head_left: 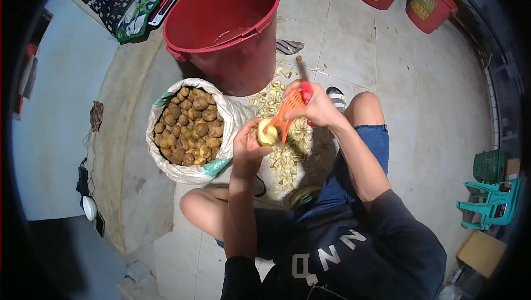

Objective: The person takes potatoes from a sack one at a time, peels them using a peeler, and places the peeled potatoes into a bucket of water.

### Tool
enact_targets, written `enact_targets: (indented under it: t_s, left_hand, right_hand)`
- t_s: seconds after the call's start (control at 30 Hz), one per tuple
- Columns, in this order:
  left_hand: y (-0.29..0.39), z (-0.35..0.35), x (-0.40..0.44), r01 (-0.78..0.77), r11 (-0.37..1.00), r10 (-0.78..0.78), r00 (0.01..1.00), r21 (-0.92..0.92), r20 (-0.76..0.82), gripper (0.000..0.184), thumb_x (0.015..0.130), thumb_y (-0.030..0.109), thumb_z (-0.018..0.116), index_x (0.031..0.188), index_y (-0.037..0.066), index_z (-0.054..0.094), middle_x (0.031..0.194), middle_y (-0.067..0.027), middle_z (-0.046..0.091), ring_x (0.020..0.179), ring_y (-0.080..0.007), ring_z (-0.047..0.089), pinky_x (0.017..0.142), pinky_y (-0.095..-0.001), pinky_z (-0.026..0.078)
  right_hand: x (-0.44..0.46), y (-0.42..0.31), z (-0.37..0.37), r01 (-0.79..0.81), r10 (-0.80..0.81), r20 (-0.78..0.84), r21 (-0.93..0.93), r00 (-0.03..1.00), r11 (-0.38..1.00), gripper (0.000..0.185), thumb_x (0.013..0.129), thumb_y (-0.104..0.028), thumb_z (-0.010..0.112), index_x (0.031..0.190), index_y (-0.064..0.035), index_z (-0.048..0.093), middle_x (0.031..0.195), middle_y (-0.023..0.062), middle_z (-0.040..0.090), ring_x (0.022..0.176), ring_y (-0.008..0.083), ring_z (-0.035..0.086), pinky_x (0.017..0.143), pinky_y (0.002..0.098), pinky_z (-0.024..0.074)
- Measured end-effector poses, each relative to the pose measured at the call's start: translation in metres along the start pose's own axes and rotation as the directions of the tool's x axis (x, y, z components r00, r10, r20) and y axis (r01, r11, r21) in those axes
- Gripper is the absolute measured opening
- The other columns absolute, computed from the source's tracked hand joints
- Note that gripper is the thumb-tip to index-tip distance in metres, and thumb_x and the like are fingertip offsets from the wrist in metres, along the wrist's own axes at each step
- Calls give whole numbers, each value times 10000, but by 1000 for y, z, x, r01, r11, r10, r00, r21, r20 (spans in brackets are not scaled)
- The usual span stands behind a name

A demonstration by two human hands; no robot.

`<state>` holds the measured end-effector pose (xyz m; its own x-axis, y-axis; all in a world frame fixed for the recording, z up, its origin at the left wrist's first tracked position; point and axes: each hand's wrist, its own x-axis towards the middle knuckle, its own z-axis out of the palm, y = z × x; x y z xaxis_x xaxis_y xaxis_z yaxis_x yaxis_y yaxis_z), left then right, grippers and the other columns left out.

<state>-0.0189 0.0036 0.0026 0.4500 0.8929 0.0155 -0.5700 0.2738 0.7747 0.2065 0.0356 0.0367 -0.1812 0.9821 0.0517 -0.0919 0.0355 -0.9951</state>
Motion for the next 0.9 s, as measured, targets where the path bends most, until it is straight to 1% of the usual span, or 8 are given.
enact_targets:
  t_s: [0.07,0.17,0.3,0.47,0.53,0.57,0.7,0.9]
  left_hand:
    - [-1,0,-5,-6,997,3,999,71,46,675,690,-4,748,1276,-38,414,1180,-130,563,1103,-229,568,993,-343,448]
    - [6,6,-11,51,941,-48,999,-336,16,635,697,-45,687,1265,-36,404,1164,-118,557,1081,-205,570,955,-313,470]
    - [-2,3,-1,56,998,-55,996,9,-66,605,709,-32,669,1253,-36,405,1158,-109,544,1057,-200,572,952,-297,466]
    - [4,14,-3,17,968,-23,1000,-252,-21,771,631,58,738,1305,-26,372,1164,-101,550,1073,-223,582,934,-329,491]
    - [-3,8,-2,22,990,-33,996,-137,-79,785,626,54,731,1316,-23,365,1174,-107,537,1123,-240,555,1013,-373,443]
    - [-5,7,-2,74,997,-75,993,-15,-95,819,622,81,765,1325,-26,358,1191,-116,527,1163,-251,525,1075,-391,379]
    - [7,18,-5,18,997,-7,991,79,-132,850,626,99,810,1328,-35,351,1180,-121,533,1122,-247,554,1018,-373,437]
    - [-11,-2,-7,5,999,-1,995,39,-99,722,701,47,712,1325,-37,360,1168,-128,540,1094,-235,561,991,-352,452]
  right_hand:
    - [3,4,-3,123,-121,24,-185,992,975,395,657,-29,859,934,-28,579,792,8,632,722,82,598,643,230,485]
    - [16,19,-33,-139,128,-204,-42,971,989,444,628,-69,889,963,-26,599,843,-8,613,796,71,569,712,257,481]
    - [-7,-23,12,169,-173,11,-283,985,944,424,636,-23,871,944,-26,580,796,0,614,742,79,582,651,240,501]
    - [11,12,-23,-82,56,-224,-108,973,991,458,624,-57,887,975,-24,594,818,-4,624,757,78,581,680,243,492]
    - [-2,-5,-3,17,-18,-18,-46,1000,999,401,655,-21,858,947,-23,582,822,12,634,744,84,597,669,249,510]
    - [-5,-14,7,167,-170,18,-305,985,937,385,667,-7,845,945,-21,579,822,17,641,745,87,607,668,249,513]
    - [12,2,-21,-97,83,-191,-64,978,993,432,642,-40,873,970,-11,592,829,1,630,790,76,593,705,244,487]
    - [6,14,-19,-25,10,-106,-141,994,990,437,633,-58,885,957,-24,594,842,-18,605,776,69,561,700,234,468]
